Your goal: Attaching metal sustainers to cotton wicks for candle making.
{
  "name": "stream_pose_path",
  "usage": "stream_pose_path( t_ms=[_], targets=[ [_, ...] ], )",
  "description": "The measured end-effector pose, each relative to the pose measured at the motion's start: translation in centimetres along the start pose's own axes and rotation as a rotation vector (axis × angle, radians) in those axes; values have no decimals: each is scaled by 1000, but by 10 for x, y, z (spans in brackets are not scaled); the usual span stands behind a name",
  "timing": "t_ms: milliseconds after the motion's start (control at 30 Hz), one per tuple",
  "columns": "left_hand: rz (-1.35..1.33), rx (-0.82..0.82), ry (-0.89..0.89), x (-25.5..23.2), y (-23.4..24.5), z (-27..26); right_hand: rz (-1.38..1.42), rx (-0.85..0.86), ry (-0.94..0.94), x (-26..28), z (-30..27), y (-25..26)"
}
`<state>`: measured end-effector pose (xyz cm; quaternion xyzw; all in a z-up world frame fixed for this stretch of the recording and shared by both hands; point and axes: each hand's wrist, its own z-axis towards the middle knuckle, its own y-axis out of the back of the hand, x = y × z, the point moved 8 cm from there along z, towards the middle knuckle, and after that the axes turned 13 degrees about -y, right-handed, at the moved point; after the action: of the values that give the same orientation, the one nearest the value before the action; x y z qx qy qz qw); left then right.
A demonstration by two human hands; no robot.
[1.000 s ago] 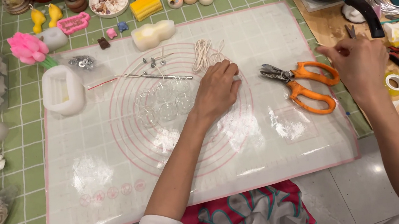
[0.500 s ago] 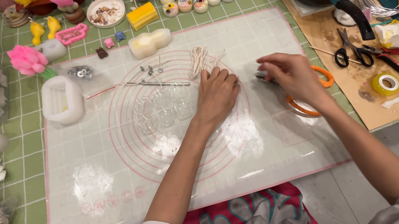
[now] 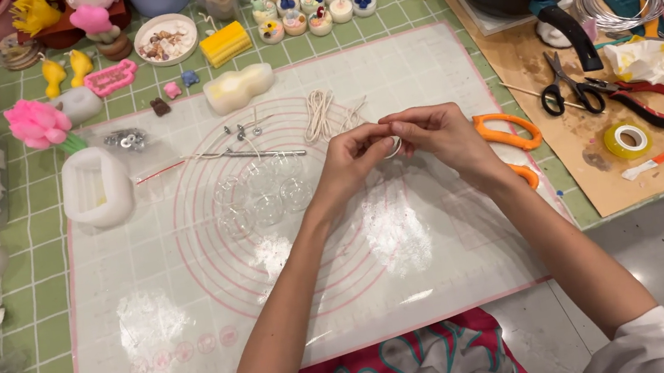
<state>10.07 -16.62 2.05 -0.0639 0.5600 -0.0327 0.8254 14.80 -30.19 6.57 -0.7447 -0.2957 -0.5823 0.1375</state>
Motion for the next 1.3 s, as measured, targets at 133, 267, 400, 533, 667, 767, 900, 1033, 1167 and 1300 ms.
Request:
stream_pose_path(
  t_ms=[133, 267, 400, 533, 667, 767, 900, 1033, 1167, 1300],
  targets=[
    [-26, 78, -7, -12, -10, -1, 69, -27, 7, -19, 15, 11],
    [183, 54, 4, -6, -7, -1, 118, 6, 73, -30, 22, 10],
    [326, 19, -124, -29, -6, 1, 137, -138, 184, -19, 12, 19],
    [251, -65, 17, -30, 3, 0, 181, -181, 275, -11, 1, 17],
    [208, -77, 72, -24, 4, -2, -4, -187, 384, 19, -21, 1],
    [100, -98, 88, -17, 0, -2, -314, -353, 522, 41, -36, -6],
    [-4, -46, 102, -12, -10, -4, -604, -543, 924, 60, -60, -18],
    [352, -39, -160, -43, -5, -1, -581, -562, 876, 59, -56, -10],
    [571, -89, -366, -67, 0, -2, -676, -432, 833, 70, -76, -4],
    [352, -193, -181, -43, 25, 5, -911, -351, 184, 26, -55, 56]
  ],
)
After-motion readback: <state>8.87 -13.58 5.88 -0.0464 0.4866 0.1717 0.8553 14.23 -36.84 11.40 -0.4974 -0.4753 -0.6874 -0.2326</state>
